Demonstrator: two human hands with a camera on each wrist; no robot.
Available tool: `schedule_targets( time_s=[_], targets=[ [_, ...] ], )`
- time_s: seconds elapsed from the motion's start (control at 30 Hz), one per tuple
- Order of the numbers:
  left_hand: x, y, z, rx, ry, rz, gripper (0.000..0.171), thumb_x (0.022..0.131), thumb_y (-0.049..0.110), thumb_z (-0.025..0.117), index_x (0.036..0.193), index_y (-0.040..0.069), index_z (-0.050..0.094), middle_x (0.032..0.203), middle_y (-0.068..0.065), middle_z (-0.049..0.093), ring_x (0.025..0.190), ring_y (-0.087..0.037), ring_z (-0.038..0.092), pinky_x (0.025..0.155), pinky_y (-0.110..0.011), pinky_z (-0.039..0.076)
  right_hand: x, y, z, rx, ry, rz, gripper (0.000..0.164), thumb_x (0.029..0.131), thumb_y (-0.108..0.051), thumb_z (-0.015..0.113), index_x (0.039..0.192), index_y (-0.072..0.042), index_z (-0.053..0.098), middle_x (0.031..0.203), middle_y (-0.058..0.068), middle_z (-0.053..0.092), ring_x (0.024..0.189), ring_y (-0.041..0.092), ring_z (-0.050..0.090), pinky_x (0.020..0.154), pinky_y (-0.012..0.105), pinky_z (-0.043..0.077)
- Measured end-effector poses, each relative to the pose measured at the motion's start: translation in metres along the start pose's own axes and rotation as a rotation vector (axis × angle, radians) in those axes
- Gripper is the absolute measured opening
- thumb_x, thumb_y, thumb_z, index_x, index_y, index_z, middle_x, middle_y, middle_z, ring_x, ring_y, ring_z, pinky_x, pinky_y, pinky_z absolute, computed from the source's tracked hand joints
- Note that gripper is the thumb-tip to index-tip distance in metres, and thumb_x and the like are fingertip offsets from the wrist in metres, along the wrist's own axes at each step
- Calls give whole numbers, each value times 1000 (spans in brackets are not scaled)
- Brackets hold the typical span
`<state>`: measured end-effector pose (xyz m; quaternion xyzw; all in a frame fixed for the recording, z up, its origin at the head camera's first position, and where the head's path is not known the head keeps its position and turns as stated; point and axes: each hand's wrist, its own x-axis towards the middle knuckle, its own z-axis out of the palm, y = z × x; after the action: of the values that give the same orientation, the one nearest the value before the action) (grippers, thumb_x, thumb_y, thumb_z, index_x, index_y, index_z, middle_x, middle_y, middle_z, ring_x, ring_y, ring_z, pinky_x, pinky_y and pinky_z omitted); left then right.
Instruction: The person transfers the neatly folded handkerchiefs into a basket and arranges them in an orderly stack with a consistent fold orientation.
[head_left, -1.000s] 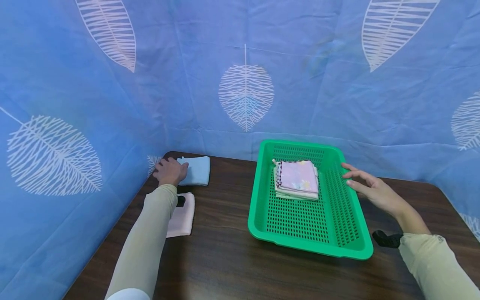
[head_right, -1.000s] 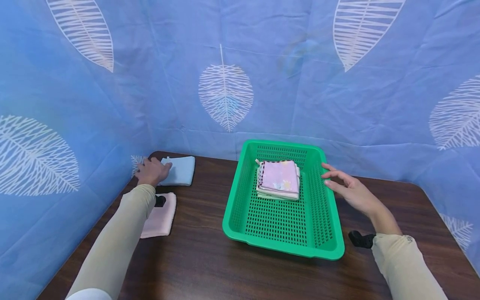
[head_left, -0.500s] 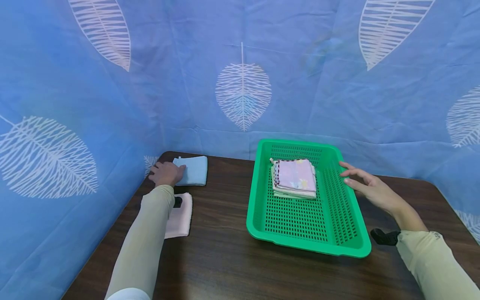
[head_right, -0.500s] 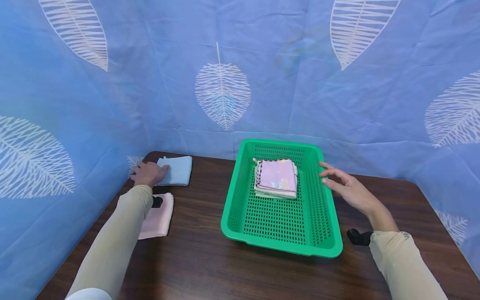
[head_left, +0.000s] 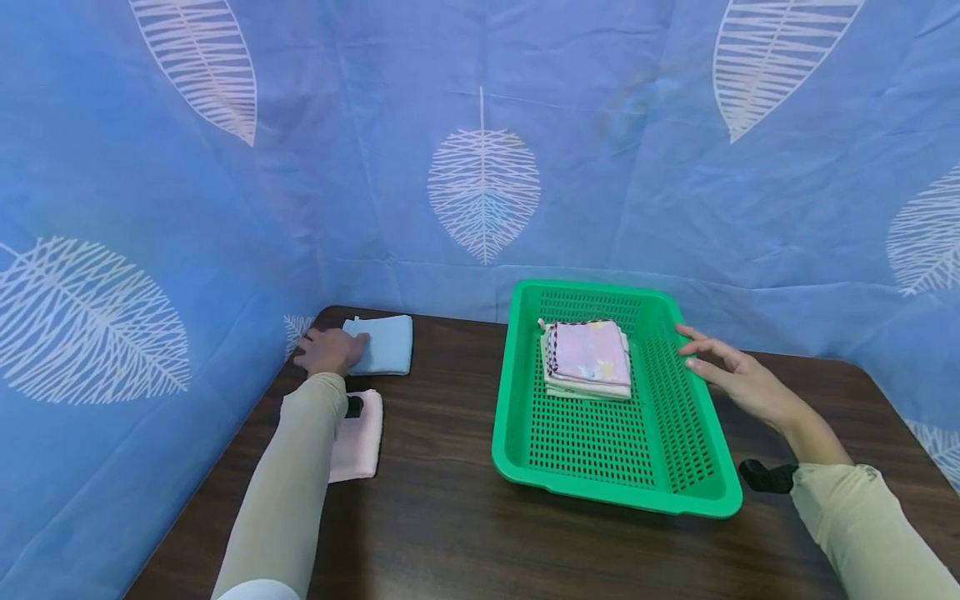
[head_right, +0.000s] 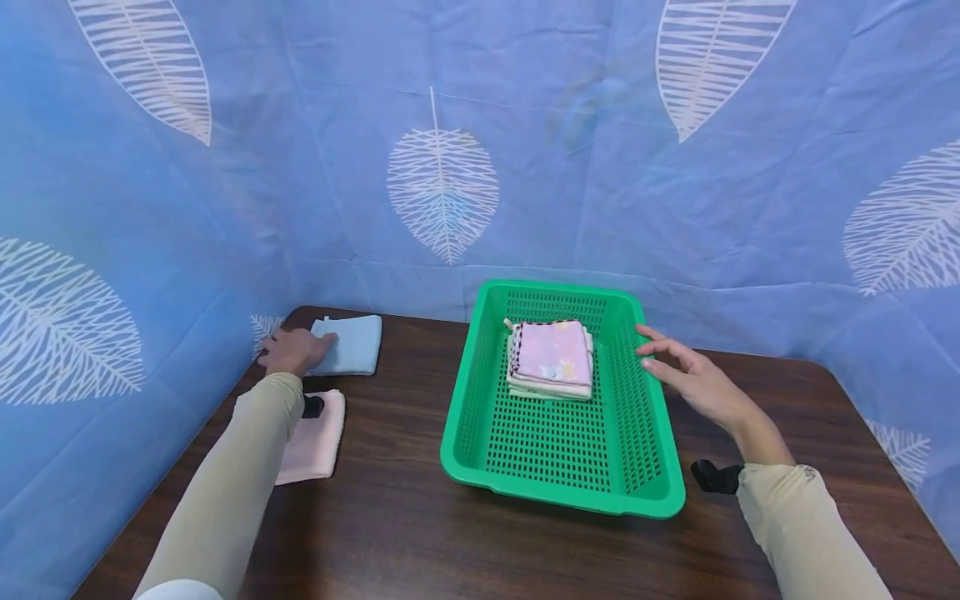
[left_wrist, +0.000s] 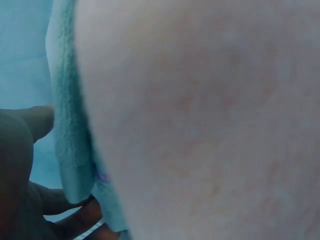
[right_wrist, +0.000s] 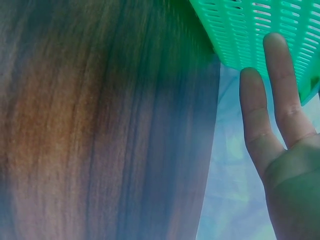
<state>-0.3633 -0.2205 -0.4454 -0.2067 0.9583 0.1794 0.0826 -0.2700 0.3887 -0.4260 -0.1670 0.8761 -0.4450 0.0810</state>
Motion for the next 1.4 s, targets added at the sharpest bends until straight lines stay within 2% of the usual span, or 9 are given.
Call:
schedule_targets(
  time_s=[0.2, 0.4, 0.57, 0.7, 0.77, 0.83, 0.93, 1.0, 1.4],
  targets=[
    [-1, 1, 4, -1, 5, 15, 86, 104, 54, 41, 147, -20, 36, 155, -46, 17, 144, -63, 17, 113, -78, 24, 0, -1, 1, 5, -2, 6, 39, 112, -29, 42, 143, -7, 47, 174, -10, 7, 133, -18, 28, 90, 12, 49],
    [-2, 3, 3, -11, 5, 19, 92, 102, 57, 44, 150, -20, 28, 155, -46, 18, 143, -63, 19, 114, -77, 22, 0, 1, 0, -2, 0, 12, 39, 112, -30, 42, 143, -7, 48, 173, -12, 8, 142, -9, 25, 90, 13, 47],
    [-4, 4, 2, -6, 9, 13, 96, 100, 57, 49, 151, -20, 26, 154, -46, 21, 142, -62, 23, 114, -77, 23, 1, 0, 0, 2, 7, 18, 39, 112, -29, 42, 143, -7, 48, 173, -11, 9, 141, -10, 26, 89, 15, 49],
    [-4, 5, 3, -1, 14, 4, 95, 99, 55, 53, 151, -20, 26, 154, -46, 24, 142, -62, 26, 115, -76, 24, 1, -1, -1, -6, 3, 36, 39, 111, -30, 42, 143, -8, 48, 174, -11, 8, 152, 9, 25, 94, 28, 52],
    [-3, 5, 4, -13, 14, 2, 92, 99, 53, 55, 150, -19, 30, 154, -45, 28, 142, -61, 29, 115, -76, 25, 1, -2, -1, -13, -1, 36, 39, 112, -31, 42, 143, -8, 48, 174, -11, 7, 153, 13, 25, 96, 31, 51],
    [-2, 5, 5, -32, 12, 0, 87, 99, 51, 56, 149, -17, 34, 152, -43, 32, 141, -61, 31, 115, -75, 26, 1, -1, -1, -3, 2, 35, 39, 111, -31, 43, 142, -8, 48, 174, -11, 8, 150, 5, 27, 95, 30, 52],
    [0, 6, 6, -67, 9, -1, 80, 99, 48, 57, 147, -14, 42, 149, -41, 40, 139, -59, 36, 114, -73, 29, 0, 0, 0, 11, 2, 17, 38, 112, -29, 42, 142, -7, 48, 174, -11, 9, 137, -13, 28, 91, 19, 50],
    [0, 6, 7, -93, 10, -3, 76, 98, 47, 59, 145, -12, 46, 147, -39, 43, 138, -57, 39, 114, -72, 31, 0, 0, 0, 17, 0, 3, 38, 112, -28, 42, 142, -6, 48, 174, -10, 8, 133, -18, 27, 90, 14, 49],
    [-2, 7, 5, -170, -1, -3, 67, 98, 42, 62, 142, -8, 51, 146, -36, 48, 138, -58, 38, 114, -69, 32, -1, 1, 0, 10, 2, -3, 38, 112, -28, 42, 143, -7, 47, 174, -11, 9, 136, -16, 26, 91, 12, 47]
  ],
)
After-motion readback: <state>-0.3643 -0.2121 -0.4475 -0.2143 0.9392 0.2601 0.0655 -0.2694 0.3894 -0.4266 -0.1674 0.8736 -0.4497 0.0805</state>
